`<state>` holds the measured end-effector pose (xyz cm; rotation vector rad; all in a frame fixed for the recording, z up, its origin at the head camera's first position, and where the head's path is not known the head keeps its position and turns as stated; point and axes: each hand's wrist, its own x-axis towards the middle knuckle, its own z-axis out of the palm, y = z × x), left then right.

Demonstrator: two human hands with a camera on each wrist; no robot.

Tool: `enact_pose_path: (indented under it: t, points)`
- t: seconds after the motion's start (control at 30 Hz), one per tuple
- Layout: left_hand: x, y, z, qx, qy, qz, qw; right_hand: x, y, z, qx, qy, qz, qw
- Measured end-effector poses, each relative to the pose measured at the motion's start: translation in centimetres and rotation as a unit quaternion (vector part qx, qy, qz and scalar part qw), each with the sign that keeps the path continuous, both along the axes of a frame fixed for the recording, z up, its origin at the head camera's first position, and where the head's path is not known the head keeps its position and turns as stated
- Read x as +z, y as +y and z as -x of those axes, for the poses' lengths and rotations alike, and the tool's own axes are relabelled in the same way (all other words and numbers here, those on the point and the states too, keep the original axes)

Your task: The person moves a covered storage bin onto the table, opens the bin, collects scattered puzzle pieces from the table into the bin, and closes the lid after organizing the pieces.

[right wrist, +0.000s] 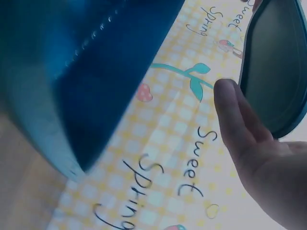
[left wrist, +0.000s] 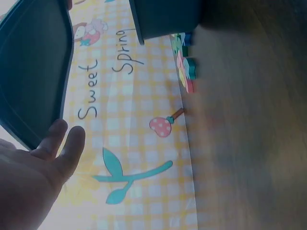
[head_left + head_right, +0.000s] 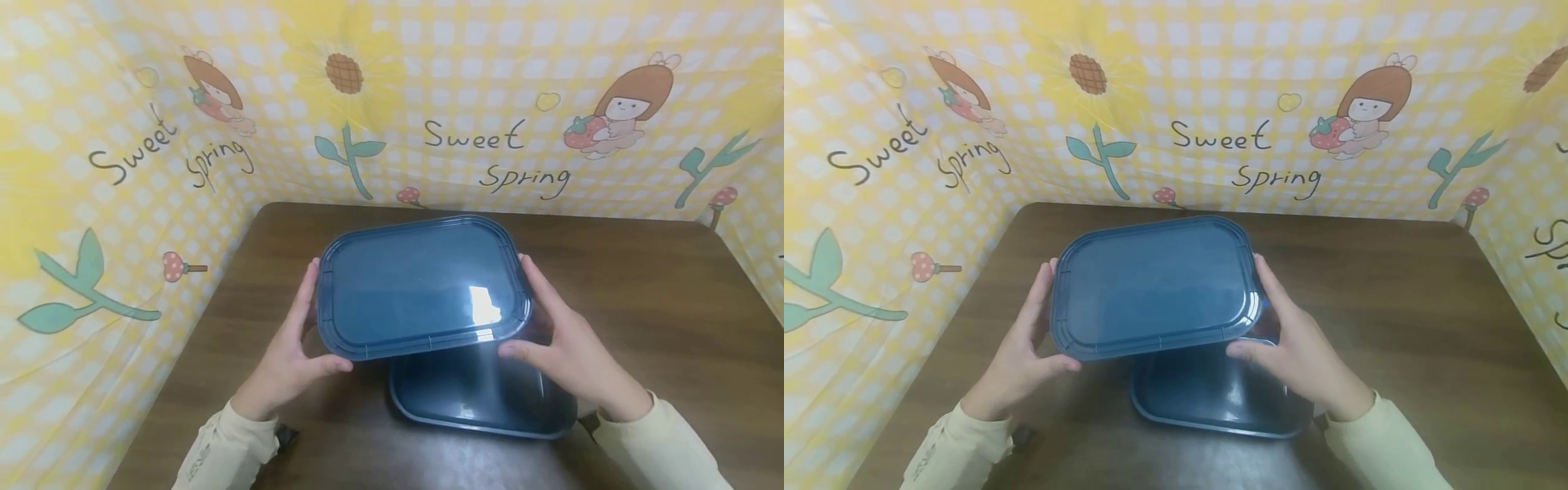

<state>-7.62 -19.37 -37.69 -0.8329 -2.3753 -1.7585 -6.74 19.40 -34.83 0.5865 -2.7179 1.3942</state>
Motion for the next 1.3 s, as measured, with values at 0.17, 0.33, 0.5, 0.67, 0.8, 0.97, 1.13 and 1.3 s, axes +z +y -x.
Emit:
enact_pose_path:
  t: [0.17, 0.33, 0.5, 0.67, 0.8, 0.97, 1.13, 1.3]
  points:
    - [0.0, -1.4, 0.2, 0.014, -0.005, -0.027, 0.9995, 1.2, -1.5, 2.5, 0.029, -0.019, -0.027, 0.999]
    - [0.1, -2.8, 0.2, 0.059, -0.004, -0.027, 0.9979, 3.4, -2.8, 5.1, 0.073, -0.003, -0.067, 0.995]
    - [0.0, -3.5, 0.2, 0.120, -0.014, -0.003, 0.9927, 5.1, -4.5, 8.0, 0.091, -0.021, -0.080, 0.992]
    - [-0.5, -4.3, 0.1, 0.166, -0.023, 0.000, 0.9859, 5.4, -6.6, 11.1, 0.136, -0.076, -0.042, 0.987]
    - [-1.0, -4.9, 0.4, 0.189, -0.030, 0.003, 0.9816, 5.1, -8.2, 13.4, 0.163, -0.050, -0.085, 0.982]
    - [-1.5, -5.8, 0.6, 0.196, -0.053, -0.009, 0.9791, 4.7, -10.1, 15.6, 0.172, -0.016, -0.143, 0.974]
    - [-2.1, -6.6, 0.6, 0.183, -0.072, -0.072, 0.9779, 4.1, -12.1, 17.4, 0.183, -0.014, -0.155, 0.971]
    - [-2.5, -6.8, 0.6, 0.183, -0.087, -0.117, 0.9722, 3.7, -14.3, 19.0, 0.218, -0.040, -0.169, 0.960]
